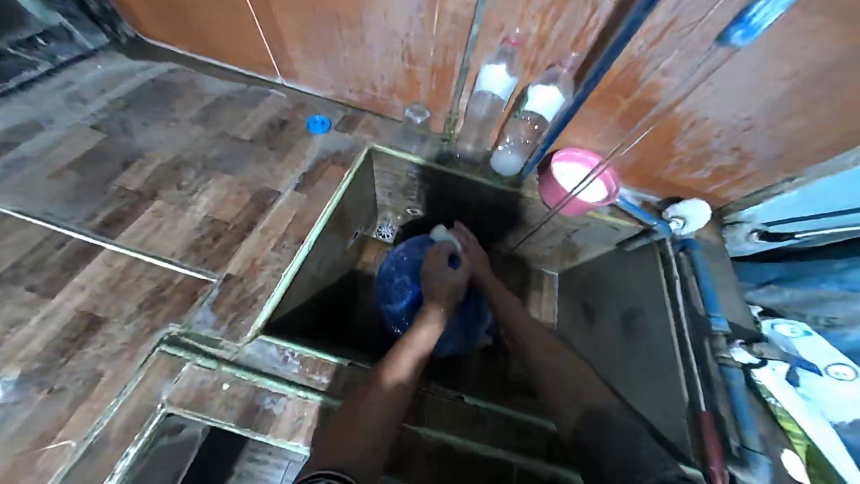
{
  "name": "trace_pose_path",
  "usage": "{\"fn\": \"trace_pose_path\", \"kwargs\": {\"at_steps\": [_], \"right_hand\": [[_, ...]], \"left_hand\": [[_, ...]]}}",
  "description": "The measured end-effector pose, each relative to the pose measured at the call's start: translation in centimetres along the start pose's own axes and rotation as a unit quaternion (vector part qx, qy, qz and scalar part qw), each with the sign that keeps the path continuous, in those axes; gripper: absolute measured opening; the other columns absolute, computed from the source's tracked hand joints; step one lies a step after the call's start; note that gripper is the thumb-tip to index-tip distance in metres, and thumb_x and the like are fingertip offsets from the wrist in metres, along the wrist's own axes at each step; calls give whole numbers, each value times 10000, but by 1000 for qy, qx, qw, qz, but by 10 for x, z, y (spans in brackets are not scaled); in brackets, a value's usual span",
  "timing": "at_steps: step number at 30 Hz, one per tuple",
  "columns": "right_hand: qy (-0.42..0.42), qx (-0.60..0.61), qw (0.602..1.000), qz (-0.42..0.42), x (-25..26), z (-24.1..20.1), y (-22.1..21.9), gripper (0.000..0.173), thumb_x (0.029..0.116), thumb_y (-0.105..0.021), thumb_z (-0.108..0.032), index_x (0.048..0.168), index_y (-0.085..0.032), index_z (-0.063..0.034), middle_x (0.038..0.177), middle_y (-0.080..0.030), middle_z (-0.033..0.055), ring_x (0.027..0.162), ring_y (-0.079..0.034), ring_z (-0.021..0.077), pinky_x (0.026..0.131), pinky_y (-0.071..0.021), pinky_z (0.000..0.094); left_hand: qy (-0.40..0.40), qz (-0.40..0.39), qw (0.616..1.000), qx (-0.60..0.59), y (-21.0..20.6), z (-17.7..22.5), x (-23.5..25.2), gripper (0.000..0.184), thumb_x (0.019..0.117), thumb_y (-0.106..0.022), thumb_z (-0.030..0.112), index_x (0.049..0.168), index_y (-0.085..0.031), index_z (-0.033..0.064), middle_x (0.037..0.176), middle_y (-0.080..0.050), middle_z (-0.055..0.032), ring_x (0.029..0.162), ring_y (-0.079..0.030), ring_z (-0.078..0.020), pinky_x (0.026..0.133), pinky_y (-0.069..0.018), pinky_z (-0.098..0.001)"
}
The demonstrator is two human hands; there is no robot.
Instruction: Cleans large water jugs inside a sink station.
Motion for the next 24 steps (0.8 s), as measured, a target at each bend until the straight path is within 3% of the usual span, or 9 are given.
{"fn": "trace_pose_path", "kwargs": {"at_steps": [2,5,8,11,14,16,18,21,24], "right_hand": [[23,-16,1000,14,18,-2,-7,434,994,-654,-128,1398,-577,11,1572,-402,267,1394,-474,443,1124,-426,580],[150,-14,986,65,-57,-4,-32,541,970,-593,-159,1468,-520,40,1576,-409,283,1483,-361,461,1210,-313,605],[206,3,976,72,-123,-18,-45,500,952,-505,-161,1384,-587,78,1503,-481,323,1417,-429,519,1156,-368,621],[119,24,992,32,-69,-36,-36,464,962,-524,-17,1402,-540,127,1503,-487,311,1447,-408,476,1218,-291,578],[70,-24,994,-78,33,-39,-29,484,993,-552,5,1476,-527,2,1577,-458,191,1532,-279,426,1227,-140,648],[97,-18,993,-64,40,-38,-27,481,981,-540,27,1457,-566,-35,1569,-481,160,1520,-319,403,1219,-171,648],[153,4,988,27,-25,-34,-18,413,988,-504,-8,1384,-622,-4,1525,-522,191,1453,-433,403,1201,-319,586],[166,23,978,126,-125,-29,-15,376,1016,-421,-121,1160,-747,-2,1353,-651,237,1336,-562,423,1126,-452,521],[91,74,986,117,-124,-31,-15,352,979,-468,-56,1162,-705,130,1308,-648,303,1264,-629,368,1101,-479,433]], "left_hand": [[-63,6,998,-3,7,-8,8,160,945,-639,84,972,-700,-61,1003,-695,-212,967,-680,-324,882,-544,-504],[-88,2,995,37,41,-20,18,207,975,-654,148,980,-720,-48,992,-705,-202,945,-688,-318,871,-553,-502],[35,6,993,110,56,-20,14,464,945,-716,385,1121,-691,-43,1200,-643,-257,1151,-615,-417,989,-492,-564],[-1,39,989,143,42,-16,6,360,920,-730,276,1060,-711,-55,1160,-665,-265,1121,-617,-461,924,-504,-583],[-139,-2,981,136,26,-8,4,164,876,-713,128,952,-748,-14,1039,-717,-204,1029,-668,-414,842,-551,-551],[-245,-83,960,108,26,-6,-1,129,868,-694,102,913,-753,-3,969,-731,-174,970,-694,-375,811,-570,-515],[-281,-139,944,102,45,-11,-2,165,898,-679,149,981,-762,33,1023,-738,-161,1003,-697,-350,881,-556,-513],[-137,-132,969,155,59,-10,-8,314,922,-688,218,1180,-736,46,1203,-649,-271,1129,-619,-459,960,-489,-599],[-118,-41,977,174,31,-5,-18,198,906,-688,158,1007,-759,2,1049,-697,-250,997,-670,-456,809,-559,-553]]}}
Point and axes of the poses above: each hand's wrist, its own x-axis towards the middle knuckle, its own y-axis out of the back of the hand, z = x × y, the point moved 5 cm from there along x, towards the middle knuckle
